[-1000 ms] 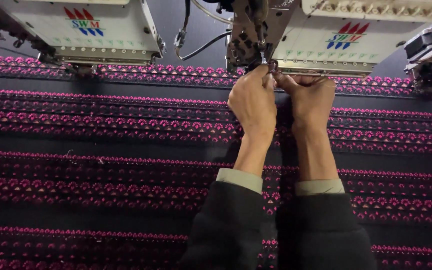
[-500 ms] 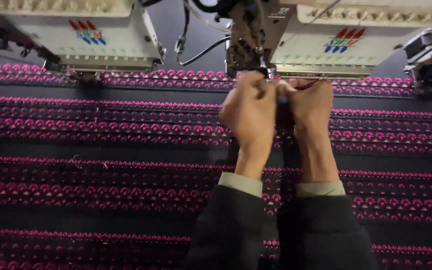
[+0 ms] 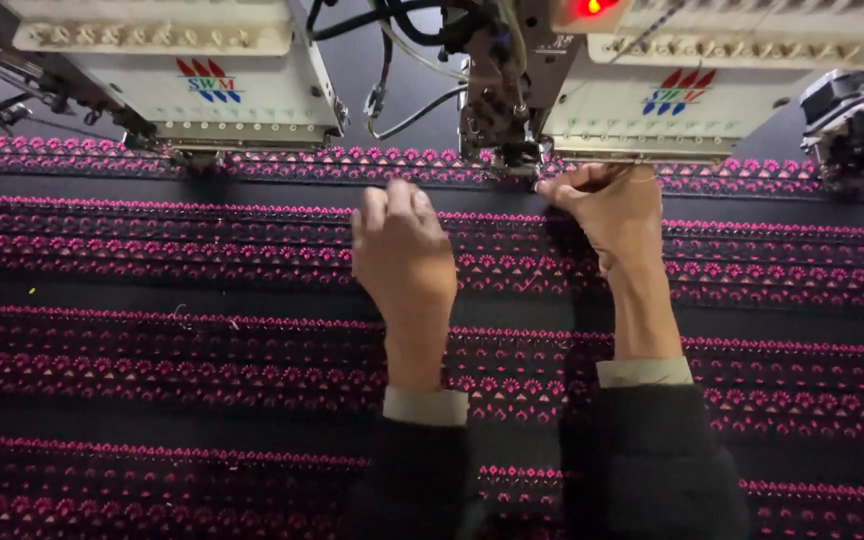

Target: The person selects white thread spools from a cardboard tray and threads them into the needles of a multi-head embroidery machine. The person repeats this process for several machine heads, handling spools one at a time and inserting thread into the needle area.

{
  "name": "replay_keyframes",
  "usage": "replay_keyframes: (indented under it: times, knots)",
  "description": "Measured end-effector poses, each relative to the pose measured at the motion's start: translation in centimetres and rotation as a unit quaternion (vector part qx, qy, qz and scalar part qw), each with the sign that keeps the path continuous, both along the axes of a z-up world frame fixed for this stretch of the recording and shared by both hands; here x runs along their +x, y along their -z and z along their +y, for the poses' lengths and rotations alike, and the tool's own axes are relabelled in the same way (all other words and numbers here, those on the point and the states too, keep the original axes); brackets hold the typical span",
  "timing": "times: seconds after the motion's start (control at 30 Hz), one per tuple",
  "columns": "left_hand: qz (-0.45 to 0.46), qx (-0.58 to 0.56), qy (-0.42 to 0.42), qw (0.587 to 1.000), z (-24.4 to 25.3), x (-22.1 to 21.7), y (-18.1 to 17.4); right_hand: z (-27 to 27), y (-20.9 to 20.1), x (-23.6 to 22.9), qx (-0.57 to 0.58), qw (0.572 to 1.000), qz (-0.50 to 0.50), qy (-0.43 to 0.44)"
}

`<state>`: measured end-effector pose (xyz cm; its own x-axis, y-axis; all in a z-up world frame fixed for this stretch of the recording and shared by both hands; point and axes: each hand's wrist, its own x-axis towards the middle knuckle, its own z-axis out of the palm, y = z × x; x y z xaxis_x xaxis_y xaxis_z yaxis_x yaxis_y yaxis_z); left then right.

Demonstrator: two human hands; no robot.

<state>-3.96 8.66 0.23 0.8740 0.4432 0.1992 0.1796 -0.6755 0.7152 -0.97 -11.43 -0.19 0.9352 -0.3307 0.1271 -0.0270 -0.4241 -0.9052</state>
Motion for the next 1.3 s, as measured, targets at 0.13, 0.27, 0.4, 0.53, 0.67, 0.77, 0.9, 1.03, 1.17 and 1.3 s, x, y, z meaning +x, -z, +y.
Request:
replay_keyframes:
  times: [0.13, 0.27, 0.4, 0.53, 0.67, 0.77, 0.9, 1.03, 1.17, 1.3]
  knots:
    - [-0.131, -0.419, 0.210, 0.874, 0.7, 0.5, 0.1, 0.8, -1.1, 0.1, 0.021, 0.998, 0.042, 0.037]
    - [-0.197, -0.609, 0.207, 0.740, 0.9, -0.2, -1.5, 1.1, -1.4, -0.4, 0.045, 0.998, 0.005, 0.031]
    - [-0.301, -0.755, 0.265, 0.520, -1.0, 0.5, 0.6, 0.7, -1.2, -0.3, 0.029, 0.998, 0.021, 0.054]
    - [-0.223, -0.747, 0.407, 0.476, -2.2, -1.5, -1.4, 0.1, -1.5, -0.7, 0.048, 0.996, 0.062, 0.034]
    - [0.046, -0.676, 0.543, 0.497, -5.4, -4.6, -3.6, 0.3, -6.7, -5.0, 0.116, 0.980, 0.033, -0.156]
    - [0.095, -0.657, 0.597, 0.451, -6.6, -4.5, -5.1, 0.2, -9.7, -5.2, 0.054, 0.983, 0.085, -0.151]
    - [0.018, -0.722, 0.401, 0.564, -6.9, -2.6, -3.1, 0.6, -9.9, -5.8, 0.157, 0.985, -0.038, -0.060]
    - [0.068, -0.641, 0.252, 0.721, -6.8, -1.8, -5.7, -0.2, -9.0, -4.8, 0.217, 0.973, -0.078, -0.034]
    - [0.085, -0.643, 0.192, 0.736, -10.4, 1.4, -4.3, -1.3, -9.6, -5.2, 0.189, 0.978, -0.006, -0.083]
    - [0.067, -0.639, 0.124, 0.756, -13.0, 3.9, -3.7, -2.0, -8.4, -4.5, 0.059, 0.983, -0.072, -0.156]
